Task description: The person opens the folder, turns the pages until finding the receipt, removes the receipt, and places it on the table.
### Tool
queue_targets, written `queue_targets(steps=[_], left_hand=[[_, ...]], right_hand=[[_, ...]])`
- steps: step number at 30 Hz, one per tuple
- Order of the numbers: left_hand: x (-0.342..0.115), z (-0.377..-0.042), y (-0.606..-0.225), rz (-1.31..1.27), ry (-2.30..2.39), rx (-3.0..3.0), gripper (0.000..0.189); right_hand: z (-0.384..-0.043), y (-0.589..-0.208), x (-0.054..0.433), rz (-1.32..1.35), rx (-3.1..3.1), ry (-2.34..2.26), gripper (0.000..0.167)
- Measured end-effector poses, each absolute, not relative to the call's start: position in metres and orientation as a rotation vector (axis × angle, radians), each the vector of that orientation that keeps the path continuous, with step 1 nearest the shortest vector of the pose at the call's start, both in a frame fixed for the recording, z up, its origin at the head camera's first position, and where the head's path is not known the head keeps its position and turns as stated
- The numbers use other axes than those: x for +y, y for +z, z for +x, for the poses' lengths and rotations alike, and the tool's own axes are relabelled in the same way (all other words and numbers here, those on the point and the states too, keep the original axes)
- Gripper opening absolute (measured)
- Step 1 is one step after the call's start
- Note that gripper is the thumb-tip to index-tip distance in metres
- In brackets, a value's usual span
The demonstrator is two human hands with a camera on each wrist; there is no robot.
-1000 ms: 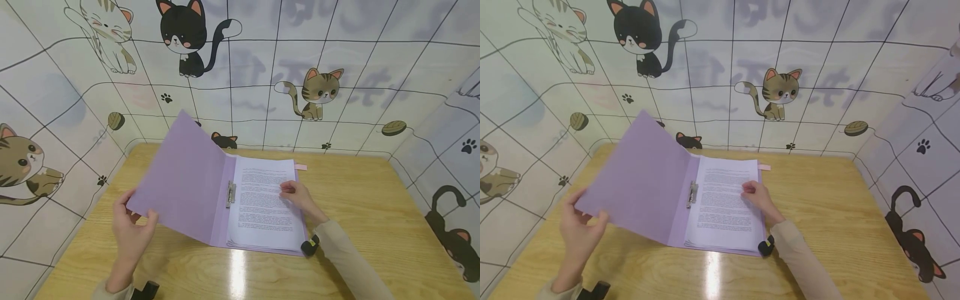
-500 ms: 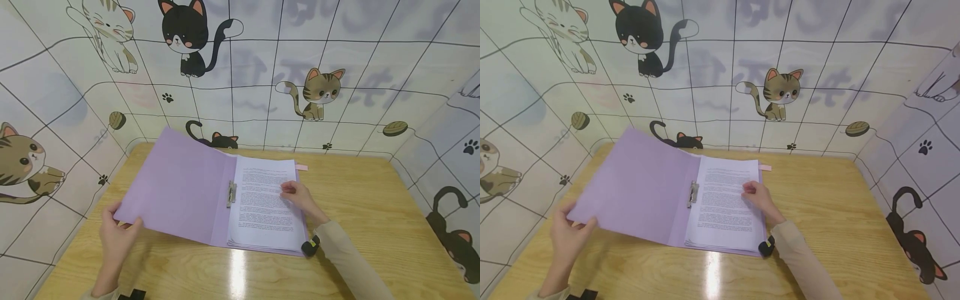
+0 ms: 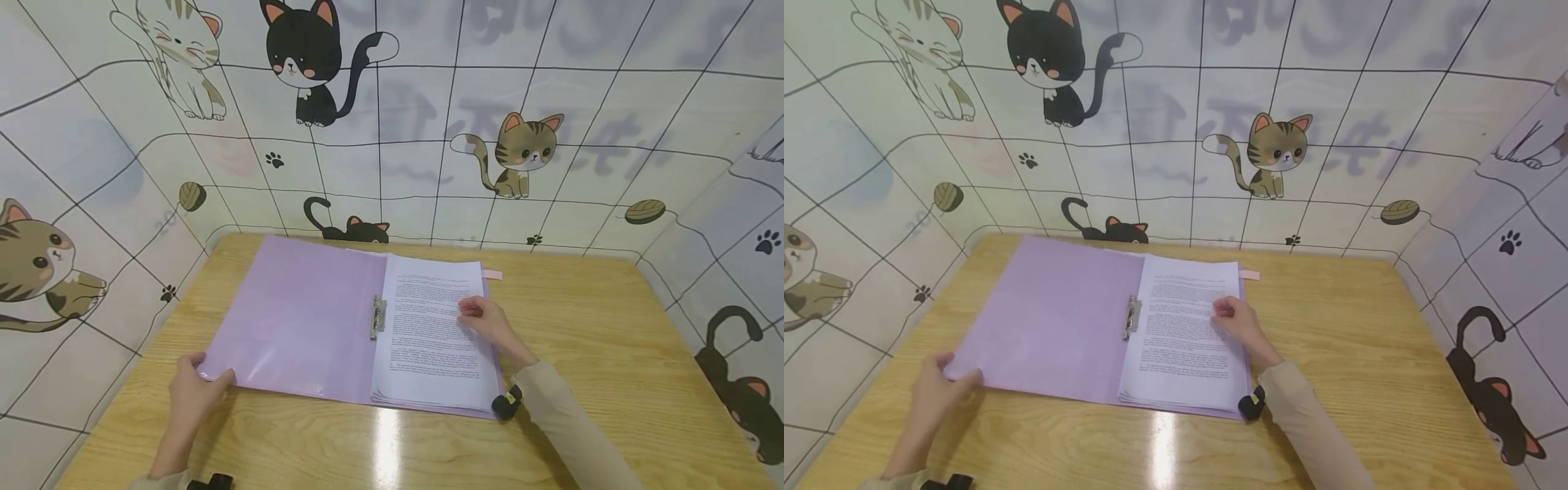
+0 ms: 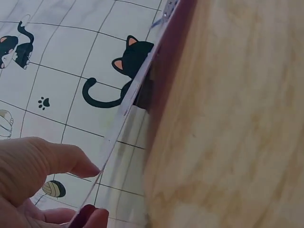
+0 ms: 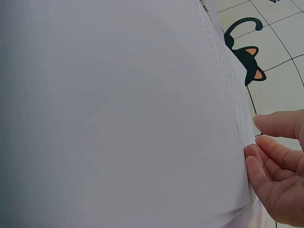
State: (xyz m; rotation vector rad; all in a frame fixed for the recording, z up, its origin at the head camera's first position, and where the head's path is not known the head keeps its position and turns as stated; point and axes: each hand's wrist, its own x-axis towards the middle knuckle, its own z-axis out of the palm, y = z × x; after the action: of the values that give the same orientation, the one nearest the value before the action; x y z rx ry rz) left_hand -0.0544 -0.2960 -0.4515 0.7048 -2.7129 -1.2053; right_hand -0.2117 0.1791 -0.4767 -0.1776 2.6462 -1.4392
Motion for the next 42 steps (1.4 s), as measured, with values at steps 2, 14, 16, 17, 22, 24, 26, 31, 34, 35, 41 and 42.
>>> queue_targets(steps=[2, 14, 16, 17, 22, 24, 26, 31, 34, 35, 41, 42], left_hand=[[-0.298, -0.055, -0.455, 0.708, -1.198, -2.769, 0.074], [-0.3, -0.055, -0.459, 0.559, -0.85, -2.941, 0.066], [-0.295, -0.055, -0.457, 0.521, -0.756, -2.901, 0.063], [-0.291, -0.055, -0.456, 0.496, -0.711, -2.871, 0.061], [-0.263, -0.065, -0.442, 0.25, -0.547, -2.626, 0.049], [-0.249, -0.072, -0.434, 0.09, -0.523, -2.5, 0.044], [-0.236, -0.08, -0.427, -0.067, -0.55, -2.391, 0.042], [-0.205, -0.101, -0.418, -0.258, -0.796, -2.343, 0.04], [-0.195, -0.115, -0.422, -0.207, -0.956, -2.411, 0.039], [-0.193, -0.12, -0.425, -0.184, -0.997, -2.434, 0.039], [-0.191, -0.141, -0.443, -0.118, -1.128, -2.536, 0.041], [-0.191, -0.143, -0.445, -0.109, -1.135, -2.556, 0.042]], right_hand=[[-0.211, -0.477, 0.179, -0.186, 2.65, -1.433, 0.027], [-0.206, -0.472, 0.18, -0.241, 2.643, -1.478, 0.024], [-0.208, -0.472, 0.18, -0.223, 2.639, -1.465, 0.024], [-0.209, -0.473, 0.179, -0.203, 2.627, -1.46, 0.025], [-0.211, -0.474, 0.178, -0.177, 2.633, -1.421, 0.028], [-0.211, -0.473, 0.177, -0.182, 2.631, -1.424, 0.029], [-0.21, -0.472, 0.177, -0.182, 2.633, -1.428, 0.028], [-0.209, -0.475, 0.18, -0.173, 2.65, -1.432, 0.028], [-0.21, -0.478, 0.182, -0.162, 2.653, -1.432, 0.029], [-0.211, -0.479, 0.183, -0.17, 2.656, -1.43, 0.029], [-0.212, -0.479, 0.182, -0.216, 2.644, -1.447, 0.028], [-0.212, -0.479, 0.181, -0.225, 2.646, -1.441, 0.028]])
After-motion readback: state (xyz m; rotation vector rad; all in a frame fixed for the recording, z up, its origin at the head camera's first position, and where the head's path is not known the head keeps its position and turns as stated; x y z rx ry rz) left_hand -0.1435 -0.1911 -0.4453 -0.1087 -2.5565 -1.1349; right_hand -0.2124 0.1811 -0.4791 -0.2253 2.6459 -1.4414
